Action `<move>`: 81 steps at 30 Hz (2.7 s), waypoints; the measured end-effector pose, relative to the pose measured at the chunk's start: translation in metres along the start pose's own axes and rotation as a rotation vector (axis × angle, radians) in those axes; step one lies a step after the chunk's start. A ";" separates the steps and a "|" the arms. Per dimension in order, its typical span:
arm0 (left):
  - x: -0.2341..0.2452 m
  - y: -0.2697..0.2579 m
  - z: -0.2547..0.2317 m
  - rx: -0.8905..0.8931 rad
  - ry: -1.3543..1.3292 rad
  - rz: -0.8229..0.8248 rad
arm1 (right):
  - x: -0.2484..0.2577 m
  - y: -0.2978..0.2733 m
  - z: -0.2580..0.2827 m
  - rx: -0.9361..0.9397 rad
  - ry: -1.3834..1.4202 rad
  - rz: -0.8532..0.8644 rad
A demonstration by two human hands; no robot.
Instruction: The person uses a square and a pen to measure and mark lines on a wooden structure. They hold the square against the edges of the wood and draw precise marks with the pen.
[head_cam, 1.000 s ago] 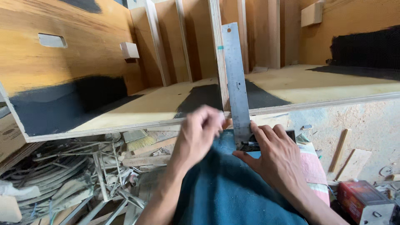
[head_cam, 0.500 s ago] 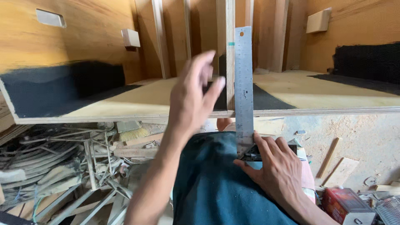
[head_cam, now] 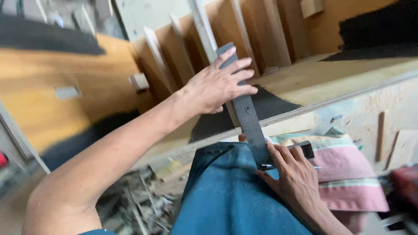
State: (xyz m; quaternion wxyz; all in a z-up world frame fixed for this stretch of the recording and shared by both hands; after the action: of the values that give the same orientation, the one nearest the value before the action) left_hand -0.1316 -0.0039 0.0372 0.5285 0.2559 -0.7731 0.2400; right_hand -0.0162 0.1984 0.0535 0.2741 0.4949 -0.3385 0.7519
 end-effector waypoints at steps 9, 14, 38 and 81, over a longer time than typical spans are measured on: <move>0.005 0.013 0.038 -0.445 -0.086 0.006 | -0.016 -0.004 0.017 -0.284 -0.154 0.153; 0.002 0.008 0.044 -0.556 -0.064 0.021 | -0.013 -0.007 0.033 -0.559 -0.096 0.204; -0.008 0.040 0.067 -0.413 -0.422 0.177 | 0.006 -0.004 0.057 -0.797 -0.051 0.059; 0.009 0.044 0.053 -0.323 -0.561 0.350 | 0.044 0.007 0.110 -0.900 0.604 -0.854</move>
State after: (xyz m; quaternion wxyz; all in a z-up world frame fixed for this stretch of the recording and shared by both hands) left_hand -0.1993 -0.0061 0.0243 0.2807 0.0890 -0.9478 0.1219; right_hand 0.0244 0.1116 0.1235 0.8074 0.1916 -0.3017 0.4693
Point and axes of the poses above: each hand's wrist, its own y-axis towards the middle knuckle, its own x-axis out of the back of the hand, z = x × y, the point moved 6 cm from there along y, towards the middle knuckle, and after that the axes turned 1 degree about -y, right-handed, at the moved point
